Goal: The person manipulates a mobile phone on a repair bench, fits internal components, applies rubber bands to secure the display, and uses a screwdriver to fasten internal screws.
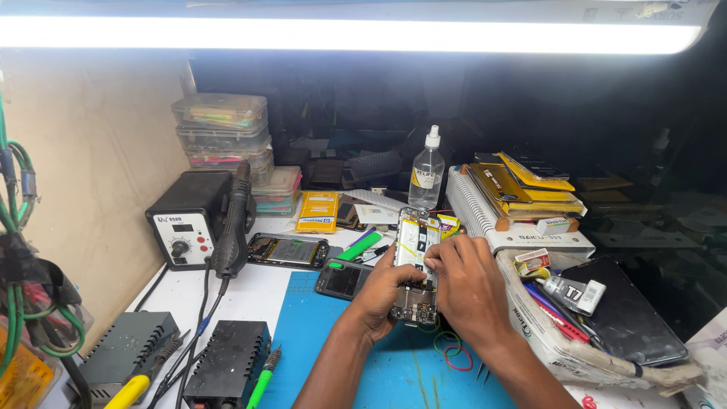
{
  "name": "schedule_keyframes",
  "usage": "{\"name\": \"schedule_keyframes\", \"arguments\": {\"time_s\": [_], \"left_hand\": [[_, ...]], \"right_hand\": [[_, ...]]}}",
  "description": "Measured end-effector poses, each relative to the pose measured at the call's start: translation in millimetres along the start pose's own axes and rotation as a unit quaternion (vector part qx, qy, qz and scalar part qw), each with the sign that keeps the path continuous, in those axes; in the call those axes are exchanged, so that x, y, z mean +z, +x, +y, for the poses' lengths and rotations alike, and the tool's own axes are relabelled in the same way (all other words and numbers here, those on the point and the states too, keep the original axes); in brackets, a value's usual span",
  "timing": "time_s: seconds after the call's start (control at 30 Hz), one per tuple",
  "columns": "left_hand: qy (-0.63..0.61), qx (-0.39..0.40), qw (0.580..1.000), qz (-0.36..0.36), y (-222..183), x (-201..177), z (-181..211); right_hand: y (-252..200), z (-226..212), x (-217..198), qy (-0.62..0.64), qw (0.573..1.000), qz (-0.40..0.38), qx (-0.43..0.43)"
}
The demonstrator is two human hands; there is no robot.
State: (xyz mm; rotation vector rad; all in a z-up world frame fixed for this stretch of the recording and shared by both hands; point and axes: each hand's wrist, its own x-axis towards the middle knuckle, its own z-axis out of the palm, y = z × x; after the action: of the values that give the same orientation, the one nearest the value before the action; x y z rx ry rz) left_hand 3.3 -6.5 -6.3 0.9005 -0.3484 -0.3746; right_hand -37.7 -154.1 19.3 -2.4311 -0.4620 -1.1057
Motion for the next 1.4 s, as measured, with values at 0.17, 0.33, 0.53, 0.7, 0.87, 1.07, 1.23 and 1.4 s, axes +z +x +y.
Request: {"name": "schedule_keyframes", "arguments": {"time_s": [0.17,0.33,0.53,0.7,0.87,1.07,1.23,1.4], "left_hand": [[-0.049,0.041,0.997,-0.032,10,-16,-5],[-0.151,0.109,0.980,-0.069,-10,-5,21],[-0.194,0.105,0.970,-0.104,-51,34,37],[-0.044,0.085,0.990,-0.103,-76,68,26],[0.475,0.181,0.859,-0.066,-86,84,10],[0.455,0.109,0.883,0.044,-73,85,17],[0.065,0.017,0.998,-0.014,-83,84,26],[-0.217,0.158,0.958,-0.102,-112,97,33]], "right_hand": [[2,24,5,0.316,0.941,-0.118,0.030],[12,63,-28,0.497,0.866,-0.044,0.043],[-4,115,-119,0.846,0.464,0.064,0.255],[-15,121,-143,0.914,0.341,-0.073,0.206],[13,90,-181,0.860,0.417,-0.248,0.160],[20,12,-191,0.396,0.841,-0.368,0.012],[25,9,-163,0.289,0.899,-0.316,-0.093],[27,73,-122,0.415,0.887,-0.194,0.061]]}}
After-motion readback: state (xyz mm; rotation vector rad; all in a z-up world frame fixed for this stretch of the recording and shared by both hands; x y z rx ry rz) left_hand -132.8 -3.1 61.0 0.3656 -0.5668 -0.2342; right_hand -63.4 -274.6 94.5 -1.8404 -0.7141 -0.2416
